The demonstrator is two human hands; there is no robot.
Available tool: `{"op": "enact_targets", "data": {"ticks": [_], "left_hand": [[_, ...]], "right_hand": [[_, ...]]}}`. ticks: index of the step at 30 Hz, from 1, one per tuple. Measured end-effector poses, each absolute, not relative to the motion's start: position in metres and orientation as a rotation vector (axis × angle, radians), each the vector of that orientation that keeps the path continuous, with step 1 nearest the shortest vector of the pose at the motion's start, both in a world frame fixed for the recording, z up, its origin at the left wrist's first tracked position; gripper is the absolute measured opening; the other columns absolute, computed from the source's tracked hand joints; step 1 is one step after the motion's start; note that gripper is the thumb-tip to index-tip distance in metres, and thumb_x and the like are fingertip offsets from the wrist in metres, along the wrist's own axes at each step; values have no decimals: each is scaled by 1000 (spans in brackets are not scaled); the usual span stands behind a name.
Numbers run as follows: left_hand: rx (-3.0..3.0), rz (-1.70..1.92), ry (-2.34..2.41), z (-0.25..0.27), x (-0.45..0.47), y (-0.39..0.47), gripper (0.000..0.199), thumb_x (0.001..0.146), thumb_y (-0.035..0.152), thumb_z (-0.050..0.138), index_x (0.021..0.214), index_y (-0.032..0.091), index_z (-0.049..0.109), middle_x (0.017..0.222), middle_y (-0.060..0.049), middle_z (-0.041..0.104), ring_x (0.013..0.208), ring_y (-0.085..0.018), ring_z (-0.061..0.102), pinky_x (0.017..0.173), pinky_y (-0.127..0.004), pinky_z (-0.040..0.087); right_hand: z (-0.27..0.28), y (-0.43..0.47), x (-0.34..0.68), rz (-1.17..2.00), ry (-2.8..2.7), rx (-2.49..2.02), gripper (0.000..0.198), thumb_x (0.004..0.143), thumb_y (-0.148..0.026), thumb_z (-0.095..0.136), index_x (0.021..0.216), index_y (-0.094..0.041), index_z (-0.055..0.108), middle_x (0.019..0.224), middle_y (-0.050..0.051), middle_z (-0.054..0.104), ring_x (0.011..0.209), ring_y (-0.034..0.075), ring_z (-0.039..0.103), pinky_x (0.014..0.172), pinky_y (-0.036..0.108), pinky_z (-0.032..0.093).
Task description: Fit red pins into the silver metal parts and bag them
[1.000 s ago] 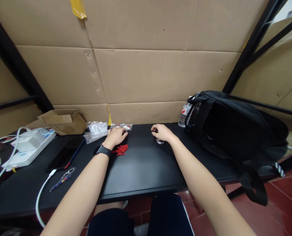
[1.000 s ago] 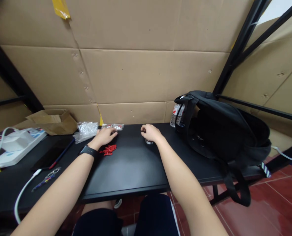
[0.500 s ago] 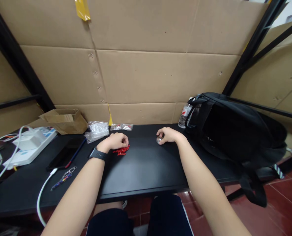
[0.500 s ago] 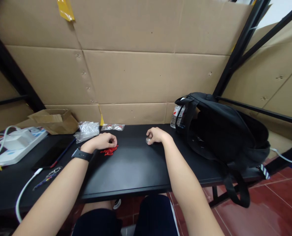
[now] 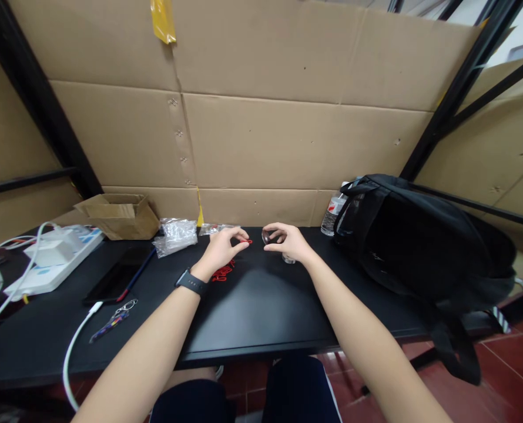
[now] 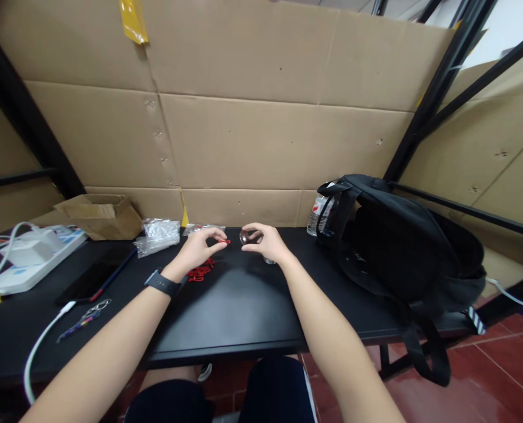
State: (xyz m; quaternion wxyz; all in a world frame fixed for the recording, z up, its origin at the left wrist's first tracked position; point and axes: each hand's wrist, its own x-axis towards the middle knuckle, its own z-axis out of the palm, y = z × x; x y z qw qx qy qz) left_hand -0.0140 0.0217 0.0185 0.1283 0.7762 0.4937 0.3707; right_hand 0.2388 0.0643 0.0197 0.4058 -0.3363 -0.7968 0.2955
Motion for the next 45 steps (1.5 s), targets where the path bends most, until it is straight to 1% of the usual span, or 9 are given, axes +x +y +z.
{"op": "enact_targets", "data": {"ticks": [2,7,12,21,25,29,35,40,45], "left_hand": [[2204,1141,1462,19,-12,22,24,88,41,68,104,24,74,107,-5,77,103,-26,68,99,-39,48],[2224,1211,1449,17,-7,21,17,90,39,66,94,26,77,104,-3,76,108,-25,65,104,-41,44],[2277,1279,1562,14,2,18,12,91,36,67,90,29,77,125,-3,64,122,-27,54,107,-49,36],[2354,1283,1664,14,10,12,9,90,32,67,87,28,75,125,-5,61,123,-31,46,102,-51,36],[2361,1302,1693,12,13,10,8,89,30,68,87,27,75,126,-6,60,121,-31,45,100,-50,37],[2398,1306,1696,10,14,11,9,89,28,67,88,27,75,124,-6,60,121,-31,45,100,-49,37],[2420,1346,1702,8,12,13,10,91,32,66,89,27,76,123,-6,60,119,-30,47,102,-48,36],[2457,1282,1650,10,11,13,13,93,32,63,92,26,74,120,-6,61,117,-27,50,104,-46,36],[2443,1221,1597,9,9,14,28,102,32,45,116,31,69,121,-5,62,116,-25,52,102,-42,38]], "right_hand": [[14,62,225,776,-1910,-801,57,61,-34,91,113,-24,70,116,7,74,89,20,71,69,28,54],[4,57,208,881,-1795,-729,60,59,-35,92,113,-25,68,120,9,71,91,20,70,67,27,53],[2,53,203,930,-1812,-683,61,60,-35,92,115,-26,67,120,8,71,94,20,71,69,27,53],[4,48,199,998,-1753,-667,67,60,-34,91,117,-28,57,123,8,71,94,19,71,71,27,55],[2,47,198,1023,-1738,-678,52,59,-37,91,97,-24,59,120,9,72,93,21,72,68,28,57],[0,46,195,1078,-1701,-707,45,58,-40,91,84,-21,61,120,10,72,91,22,73,76,33,60],[1,53,200,1024,-1834,-809,32,86,-51,67,94,-20,68,99,6,73,86,19,70,69,28,56],[3,56,204,736,-2024,-856,24,91,-41,61,86,-20,68,103,6,69,92,18,64,78,30,53],[2,58,207,533,-2105,-890,15,90,-29,61,80,-19,67,102,6,65,96,18,62,85,32,49]]}}
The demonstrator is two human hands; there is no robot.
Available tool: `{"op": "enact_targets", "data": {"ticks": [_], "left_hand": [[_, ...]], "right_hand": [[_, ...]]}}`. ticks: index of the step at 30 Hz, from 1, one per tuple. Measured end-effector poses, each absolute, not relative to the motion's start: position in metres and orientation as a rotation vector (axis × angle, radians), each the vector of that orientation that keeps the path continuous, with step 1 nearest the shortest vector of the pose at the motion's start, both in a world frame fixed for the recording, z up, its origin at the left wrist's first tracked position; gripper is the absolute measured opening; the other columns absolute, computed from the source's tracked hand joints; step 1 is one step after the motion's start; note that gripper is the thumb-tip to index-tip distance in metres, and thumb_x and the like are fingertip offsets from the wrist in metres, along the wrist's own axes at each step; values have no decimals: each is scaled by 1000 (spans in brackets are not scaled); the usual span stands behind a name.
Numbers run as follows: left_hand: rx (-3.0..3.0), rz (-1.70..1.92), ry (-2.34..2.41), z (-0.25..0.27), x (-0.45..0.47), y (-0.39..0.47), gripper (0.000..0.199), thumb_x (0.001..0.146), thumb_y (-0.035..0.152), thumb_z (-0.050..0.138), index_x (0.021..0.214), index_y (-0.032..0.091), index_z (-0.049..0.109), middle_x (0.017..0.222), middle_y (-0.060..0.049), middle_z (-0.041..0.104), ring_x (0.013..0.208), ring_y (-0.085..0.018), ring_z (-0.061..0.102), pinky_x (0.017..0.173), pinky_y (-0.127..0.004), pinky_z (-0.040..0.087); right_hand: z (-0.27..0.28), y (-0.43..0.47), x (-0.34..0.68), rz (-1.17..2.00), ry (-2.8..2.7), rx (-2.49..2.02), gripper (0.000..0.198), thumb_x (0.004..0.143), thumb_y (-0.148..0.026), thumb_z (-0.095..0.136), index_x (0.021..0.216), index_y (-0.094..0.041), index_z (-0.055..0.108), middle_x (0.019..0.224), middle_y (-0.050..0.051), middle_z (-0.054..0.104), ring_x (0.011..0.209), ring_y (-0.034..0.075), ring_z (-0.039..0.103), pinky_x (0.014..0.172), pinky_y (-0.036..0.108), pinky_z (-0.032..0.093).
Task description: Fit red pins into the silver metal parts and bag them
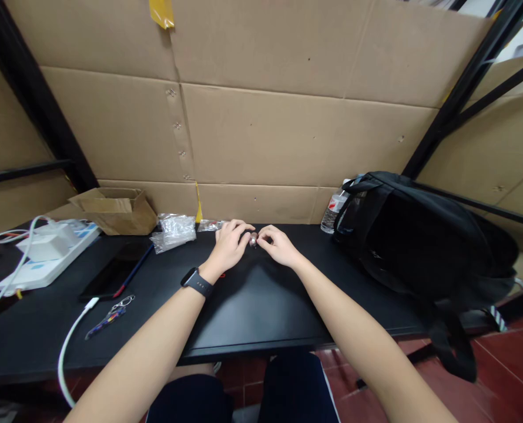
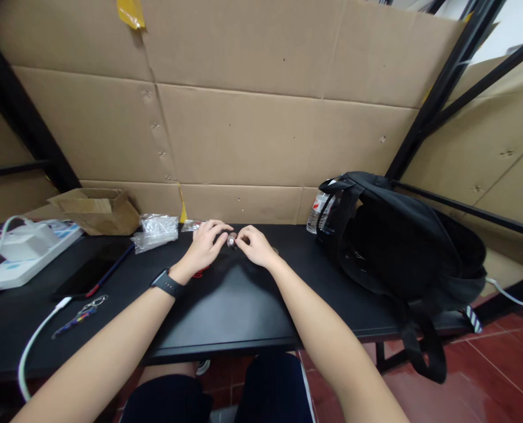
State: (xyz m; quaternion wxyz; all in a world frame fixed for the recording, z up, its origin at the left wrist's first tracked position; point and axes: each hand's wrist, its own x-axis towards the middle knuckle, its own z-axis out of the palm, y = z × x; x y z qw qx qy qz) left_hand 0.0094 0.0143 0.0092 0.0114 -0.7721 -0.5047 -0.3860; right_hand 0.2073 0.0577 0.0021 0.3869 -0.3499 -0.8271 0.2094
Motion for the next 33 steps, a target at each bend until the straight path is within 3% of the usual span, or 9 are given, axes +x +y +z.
{"op": "enact_targets", "data": {"ticks": [6,14,20,23,27,33], "left_hand": [[-2544,-917,-1550,-1,5,19,27,97,43,54,116,36,71,129,-4,61,123,-29,48,100,-45,37],[-2427,-673,-1742,-6,-25,32,29,91,26,57,114,35,74,131,-6,64,122,-33,49,101,-50,36],[-2678,-445,-1815,6,-47,35,21,89,29,59,97,31,79,112,-4,76,113,-31,60,100,-44,40],[-2770,-347,-1797,10,-52,34,20,87,28,62,99,31,78,112,-2,76,113,-29,61,99,-41,42],[-2769,-292,-1796,10,-52,34,15,83,31,68,96,30,77,106,-1,77,108,-27,63,96,-37,43],[-2779,-258,-1814,8,-49,35,7,81,28,69,83,28,76,93,0,78,97,-24,67,88,-33,44]], "right_hand": [[1,62,212,469,-2139,-895,12,90,-23,61,79,-20,66,106,5,62,98,17,62,86,30,48],[-5,77,227,271,-2221,-1143,13,91,-21,60,83,-18,69,104,7,63,104,20,60,98,35,44],[-2,82,245,258,-2333,-1385,14,90,-31,66,88,-21,74,105,7,68,102,21,63,91,31,46],[8,83,261,294,-2394,-1457,28,81,-43,75,100,-22,75,108,8,70,102,24,66,86,30,48],[22,84,287,460,-2520,-1525,61,59,-41,89,114,-19,73,114,10,72,98,25,68,83,28,50],[25,85,298,625,-2521,-1576,49,57,-30,89,103,-18,76,100,5,76,87,21,70,75,25,50]]}}
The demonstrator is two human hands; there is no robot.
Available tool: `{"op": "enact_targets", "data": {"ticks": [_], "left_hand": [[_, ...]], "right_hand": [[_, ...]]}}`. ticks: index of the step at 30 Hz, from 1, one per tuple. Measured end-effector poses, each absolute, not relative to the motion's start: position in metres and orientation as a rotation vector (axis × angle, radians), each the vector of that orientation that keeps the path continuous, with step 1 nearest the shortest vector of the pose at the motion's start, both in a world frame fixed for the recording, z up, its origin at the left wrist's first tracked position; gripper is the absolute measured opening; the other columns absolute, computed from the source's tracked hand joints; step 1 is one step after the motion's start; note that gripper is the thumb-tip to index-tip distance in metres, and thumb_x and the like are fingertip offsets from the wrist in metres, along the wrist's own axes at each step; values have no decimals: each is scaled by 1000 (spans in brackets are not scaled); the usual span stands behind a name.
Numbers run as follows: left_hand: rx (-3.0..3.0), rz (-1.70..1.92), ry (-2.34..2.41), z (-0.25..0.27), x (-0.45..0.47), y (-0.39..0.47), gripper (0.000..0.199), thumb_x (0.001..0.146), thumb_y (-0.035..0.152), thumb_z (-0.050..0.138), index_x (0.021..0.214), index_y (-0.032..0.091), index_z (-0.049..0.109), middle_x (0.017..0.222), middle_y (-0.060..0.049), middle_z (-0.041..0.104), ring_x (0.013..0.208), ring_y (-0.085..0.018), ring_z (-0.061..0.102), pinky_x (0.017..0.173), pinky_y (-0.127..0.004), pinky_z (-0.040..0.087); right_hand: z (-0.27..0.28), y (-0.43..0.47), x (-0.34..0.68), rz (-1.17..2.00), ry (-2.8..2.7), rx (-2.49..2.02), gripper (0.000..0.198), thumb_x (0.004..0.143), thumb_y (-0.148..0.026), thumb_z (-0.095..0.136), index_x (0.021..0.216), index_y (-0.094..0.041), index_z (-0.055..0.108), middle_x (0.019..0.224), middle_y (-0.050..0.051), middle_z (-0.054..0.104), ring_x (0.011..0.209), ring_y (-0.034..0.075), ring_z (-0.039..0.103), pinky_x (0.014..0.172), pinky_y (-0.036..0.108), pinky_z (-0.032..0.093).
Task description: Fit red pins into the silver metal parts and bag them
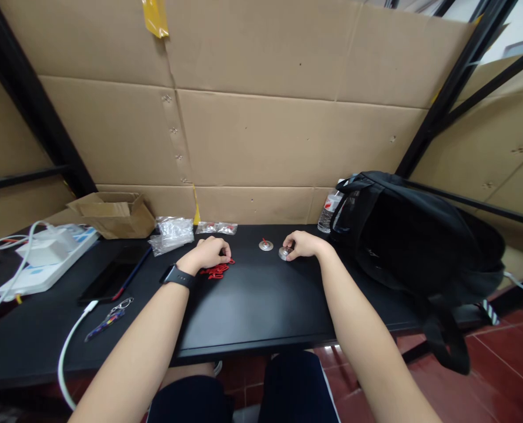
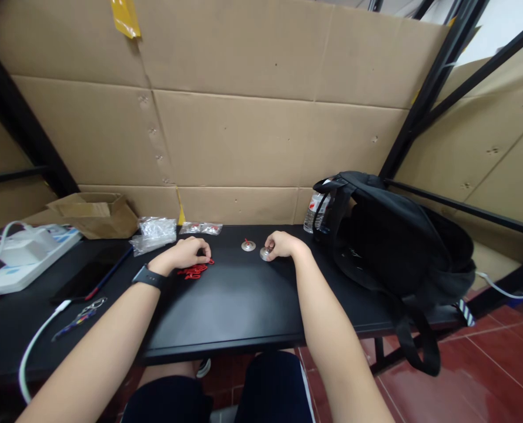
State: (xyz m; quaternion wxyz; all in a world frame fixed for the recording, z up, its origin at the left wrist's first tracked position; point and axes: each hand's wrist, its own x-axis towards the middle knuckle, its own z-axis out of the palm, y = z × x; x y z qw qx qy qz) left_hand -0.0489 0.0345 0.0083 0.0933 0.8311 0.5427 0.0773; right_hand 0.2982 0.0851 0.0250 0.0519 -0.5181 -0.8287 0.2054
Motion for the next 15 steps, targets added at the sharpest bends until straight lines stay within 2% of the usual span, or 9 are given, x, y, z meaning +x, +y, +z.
{"op": "enact_targets", "data": {"ticks": [4,9,12,15], "left_hand": [[2494,283,1565,8,-47,34,9,83,29,65,83,27,73,92,0,77,98,-24,66,89,-34,43],[2491,524,1496,12,-42,30,12,90,32,59,87,25,68,92,1,76,91,-21,68,87,-33,43],[2439,679,1435,13,-38,30,10,89,33,61,89,25,67,91,1,77,89,-20,70,86,-31,45],[2409,805,1370,12,-35,30,10,88,33,66,87,24,69,89,1,78,89,-20,72,87,-30,47]], "right_hand": [[24,84,294,611,-2503,-1593,45,56,-31,89,97,-18,75,97,4,76,84,20,69,71,24,49],[26,82,296,591,-2484,-1598,44,51,-32,91,89,-18,74,92,3,75,80,19,68,67,25,47],[28,81,295,578,-2453,-1527,43,49,-32,92,85,-19,74,87,2,73,76,18,66,66,25,47],[27,78,286,647,-2361,-1362,44,51,-30,91,89,-18,73,87,2,72,72,16,63,63,25,47]]}}
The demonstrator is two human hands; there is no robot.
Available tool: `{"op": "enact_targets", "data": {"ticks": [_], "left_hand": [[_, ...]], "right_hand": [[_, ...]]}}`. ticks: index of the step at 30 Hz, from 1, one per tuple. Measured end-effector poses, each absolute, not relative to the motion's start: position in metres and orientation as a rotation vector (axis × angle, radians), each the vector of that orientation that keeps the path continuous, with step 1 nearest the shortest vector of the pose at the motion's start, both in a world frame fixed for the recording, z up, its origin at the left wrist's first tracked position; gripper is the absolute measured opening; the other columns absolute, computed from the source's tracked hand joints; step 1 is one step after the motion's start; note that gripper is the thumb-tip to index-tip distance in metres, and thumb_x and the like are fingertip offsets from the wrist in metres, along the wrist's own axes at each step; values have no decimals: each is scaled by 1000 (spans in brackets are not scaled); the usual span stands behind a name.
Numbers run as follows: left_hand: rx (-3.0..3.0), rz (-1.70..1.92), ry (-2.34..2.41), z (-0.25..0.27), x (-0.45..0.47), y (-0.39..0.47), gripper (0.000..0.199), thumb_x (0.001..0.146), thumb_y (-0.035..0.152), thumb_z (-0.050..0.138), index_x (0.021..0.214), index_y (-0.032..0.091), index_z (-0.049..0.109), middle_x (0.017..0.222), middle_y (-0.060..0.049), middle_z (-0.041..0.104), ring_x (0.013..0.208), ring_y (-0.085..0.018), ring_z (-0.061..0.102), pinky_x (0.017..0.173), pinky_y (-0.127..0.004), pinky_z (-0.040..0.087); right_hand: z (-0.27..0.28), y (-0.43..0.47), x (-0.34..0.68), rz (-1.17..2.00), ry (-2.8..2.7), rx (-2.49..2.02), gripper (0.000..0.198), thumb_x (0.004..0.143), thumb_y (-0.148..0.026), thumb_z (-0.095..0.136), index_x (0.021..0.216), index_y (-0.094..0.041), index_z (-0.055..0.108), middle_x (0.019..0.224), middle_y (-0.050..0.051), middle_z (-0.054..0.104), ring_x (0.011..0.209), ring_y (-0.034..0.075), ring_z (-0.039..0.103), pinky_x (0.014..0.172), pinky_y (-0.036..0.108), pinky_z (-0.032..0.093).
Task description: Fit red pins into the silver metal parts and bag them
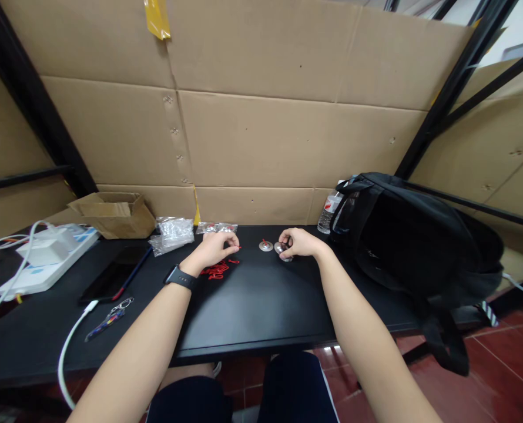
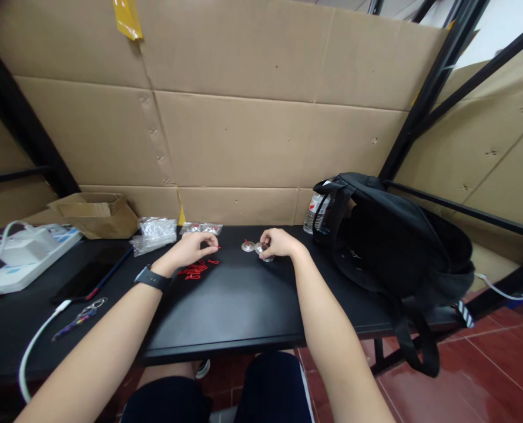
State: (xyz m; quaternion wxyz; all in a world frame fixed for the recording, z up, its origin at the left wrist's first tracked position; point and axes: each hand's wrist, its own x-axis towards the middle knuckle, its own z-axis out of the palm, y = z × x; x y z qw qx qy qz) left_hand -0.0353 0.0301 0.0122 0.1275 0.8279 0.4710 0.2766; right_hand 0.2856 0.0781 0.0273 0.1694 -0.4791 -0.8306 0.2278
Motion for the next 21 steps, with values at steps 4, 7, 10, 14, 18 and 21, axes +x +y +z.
{"op": "enact_targets", "data": {"ticks": [4,7,10,14,18,21], "left_hand": [[2382,983,1374,11,-29,30,13,85,33,71,96,25,72,90,1,80,96,-22,72,98,-36,44],[2361,1087,1432,12,-21,28,20,84,33,74,102,26,75,89,0,80,103,-25,71,101,-39,43],[2373,1126,1436,14,-13,25,13,84,31,73,95,26,78,95,-2,80,101,-25,70,95,-38,47],[2370,1117,1419,16,-6,21,11,89,31,68,89,28,78,96,0,80,94,-23,70,90,-37,47],[2302,1169,1441,16,0,18,8,90,31,68,89,28,76,97,1,78,99,-23,67,94,-38,43],[2286,1217,1464,15,3,17,7,89,30,69,88,28,75,104,0,73,107,-24,63,98,-41,40]], "right_hand": [[22,71,260,769,-2182,-1035,49,55,-31,90,98,-18,71,92,3,71,76,15,62,68,27,50],[14,66,238,837,-2059,-863,53,57,-36,91,102,-19,69,95,4,71,79,16,62,66,27,50],[8,61,221,885,-1965,-786,54,58,-39,91,103,-19,68,98,6,71,79,17,61,61,26,48],[3,57,209,917,-1910,-761,54,57,-38,91,102,-20,68,100,6,71,78,15,59,60,25,46],[1,56,207,913,-1876,-758,53,58,-38,91,103,-21,68,106,7,70,79,15,59,59,25,46],[-1,56,206,917,-1845,-751,52,60,-38,90,104,-21,67,109,7,70,80,16,60,61,26,49]]}}
